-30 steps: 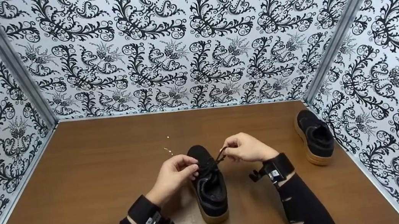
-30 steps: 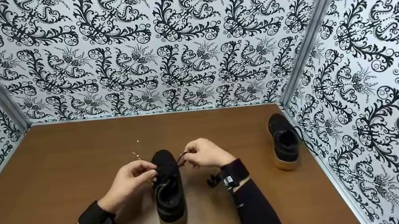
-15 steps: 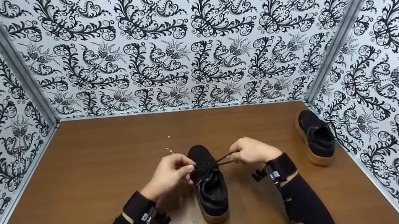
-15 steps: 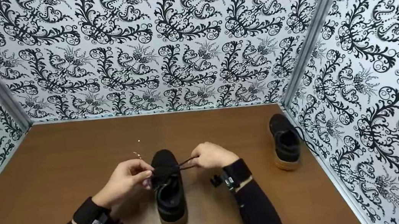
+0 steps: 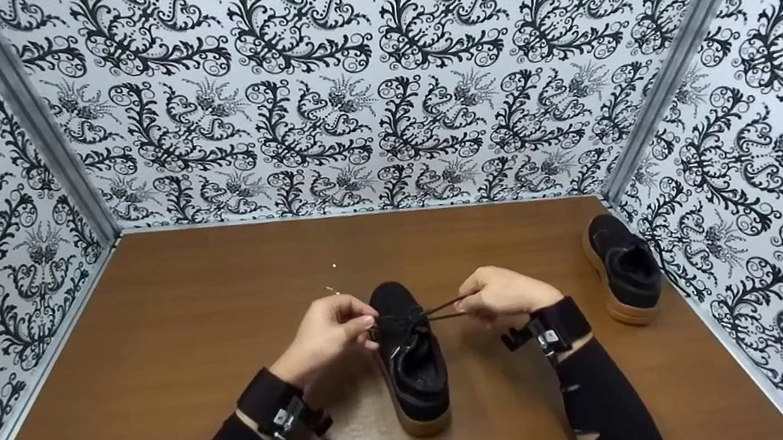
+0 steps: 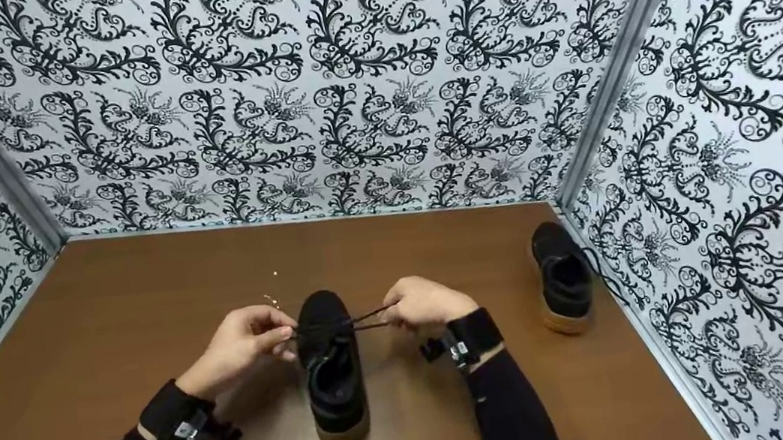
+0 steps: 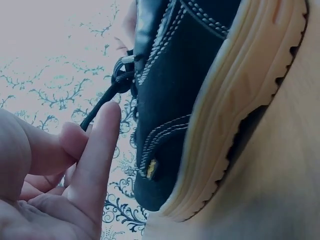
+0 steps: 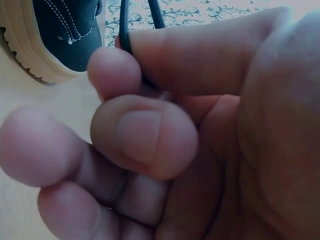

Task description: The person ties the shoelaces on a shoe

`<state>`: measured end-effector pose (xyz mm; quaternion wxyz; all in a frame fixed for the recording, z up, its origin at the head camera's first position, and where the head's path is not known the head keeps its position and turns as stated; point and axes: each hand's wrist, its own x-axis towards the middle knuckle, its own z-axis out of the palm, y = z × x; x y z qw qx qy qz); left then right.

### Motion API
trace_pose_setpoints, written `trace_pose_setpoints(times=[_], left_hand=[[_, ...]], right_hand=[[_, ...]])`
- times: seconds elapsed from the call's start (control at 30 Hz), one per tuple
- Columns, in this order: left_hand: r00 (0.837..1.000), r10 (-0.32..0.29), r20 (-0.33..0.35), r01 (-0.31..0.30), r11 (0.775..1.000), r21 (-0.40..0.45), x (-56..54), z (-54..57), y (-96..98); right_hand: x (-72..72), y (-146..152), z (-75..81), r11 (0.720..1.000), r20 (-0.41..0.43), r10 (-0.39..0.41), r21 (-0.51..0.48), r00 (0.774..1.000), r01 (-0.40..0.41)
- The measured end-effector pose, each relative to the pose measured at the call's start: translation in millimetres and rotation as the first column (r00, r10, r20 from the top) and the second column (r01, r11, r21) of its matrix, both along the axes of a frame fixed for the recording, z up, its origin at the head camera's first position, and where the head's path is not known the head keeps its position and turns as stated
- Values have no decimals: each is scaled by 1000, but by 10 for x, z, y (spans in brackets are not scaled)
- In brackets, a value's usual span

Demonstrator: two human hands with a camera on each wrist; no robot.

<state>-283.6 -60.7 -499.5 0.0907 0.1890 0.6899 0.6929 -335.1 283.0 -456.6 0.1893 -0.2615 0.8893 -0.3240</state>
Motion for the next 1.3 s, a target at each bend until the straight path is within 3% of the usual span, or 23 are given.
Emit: trace_pose_setpoints(times=[0.27,0.53,0.73,0.97,1.3], left_hand=[[993,-109,55,106,992,63,58,-20,55],[996,-91,21,89,993,73,64,-62,121],[996,-84,41,81,993,81,64,-116,152],[998,-69,7,69,997,43,65,-116,172],[998,-61,-20,62,998,28,69,-98,171]], right_hand=[[-3,-49,-18,996,-117,86,39,989,-82],[11,-156,-29,980,-103,152,-111,983,-163],[23,-267,-73,978,-115,128,-150,985,-145],[30,-229,-30,980,-96,90,-168,991,-105],[42,-171,13,993,-41,1,-119,999,-6]])
